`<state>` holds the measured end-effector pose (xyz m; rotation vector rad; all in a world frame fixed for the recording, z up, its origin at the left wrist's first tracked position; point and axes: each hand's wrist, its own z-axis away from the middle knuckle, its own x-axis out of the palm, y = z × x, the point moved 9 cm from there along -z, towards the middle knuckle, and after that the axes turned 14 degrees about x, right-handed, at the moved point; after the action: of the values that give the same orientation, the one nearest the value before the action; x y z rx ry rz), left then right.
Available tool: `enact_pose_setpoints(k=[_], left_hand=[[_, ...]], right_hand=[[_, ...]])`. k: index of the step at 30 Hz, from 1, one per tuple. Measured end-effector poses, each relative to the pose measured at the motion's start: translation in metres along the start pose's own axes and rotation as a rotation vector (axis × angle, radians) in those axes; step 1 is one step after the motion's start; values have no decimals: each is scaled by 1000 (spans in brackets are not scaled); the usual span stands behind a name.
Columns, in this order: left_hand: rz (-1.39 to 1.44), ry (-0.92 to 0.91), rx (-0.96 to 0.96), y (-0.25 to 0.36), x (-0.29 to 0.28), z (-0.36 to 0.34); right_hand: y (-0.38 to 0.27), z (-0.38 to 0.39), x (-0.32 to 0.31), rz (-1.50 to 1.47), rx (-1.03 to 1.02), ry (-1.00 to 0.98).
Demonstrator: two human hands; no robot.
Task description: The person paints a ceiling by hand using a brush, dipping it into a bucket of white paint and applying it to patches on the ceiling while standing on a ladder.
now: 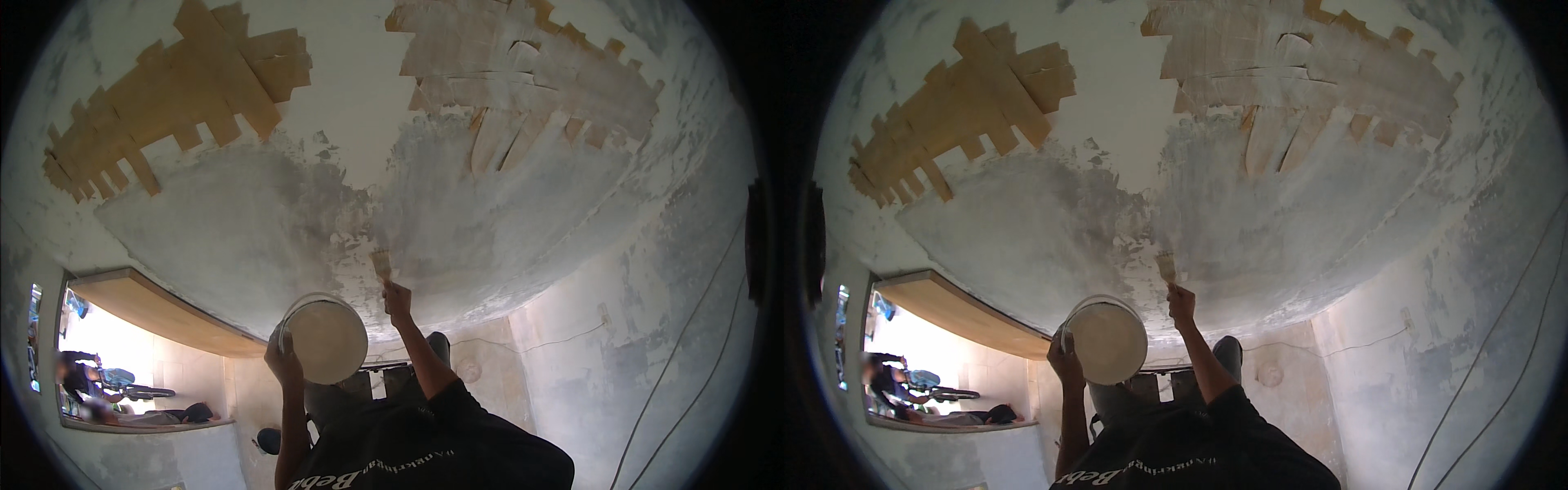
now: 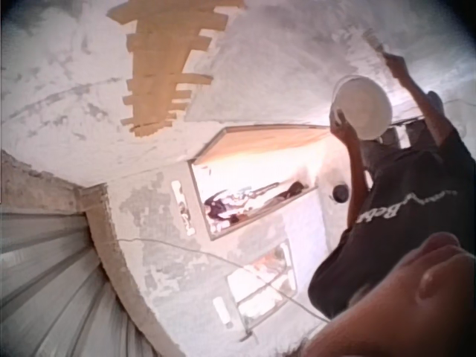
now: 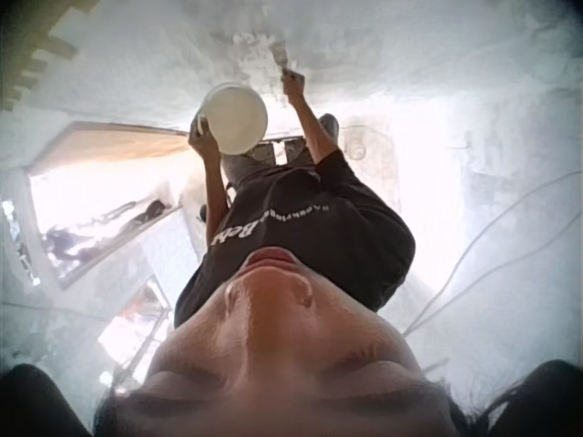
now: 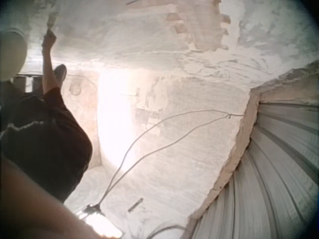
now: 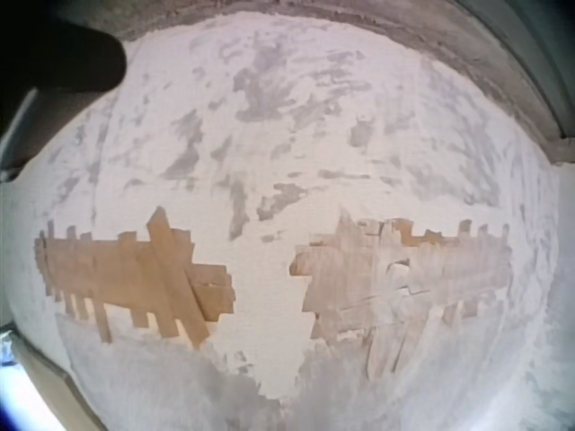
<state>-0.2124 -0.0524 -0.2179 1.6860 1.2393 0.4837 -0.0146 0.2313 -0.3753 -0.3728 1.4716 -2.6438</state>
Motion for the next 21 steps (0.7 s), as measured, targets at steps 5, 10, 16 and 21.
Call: enact_pose_setpoints(k=[5, 10, 16, 21], left_hand=[[21, 38, -67, -15, -3, 4], [2, -1, -86, -16, -5, 4], [3, 22, -18, -4, -5, 2], [-37, -31, -48, 5, -2, 1]], right_hand=[[71, -34, -30, 37, 292, 100], [39, -27, -23, 47, 247, 138], [-73, 45, 37, -132, 20, -50], [-176, 123, 57, -100, -190, -153]])
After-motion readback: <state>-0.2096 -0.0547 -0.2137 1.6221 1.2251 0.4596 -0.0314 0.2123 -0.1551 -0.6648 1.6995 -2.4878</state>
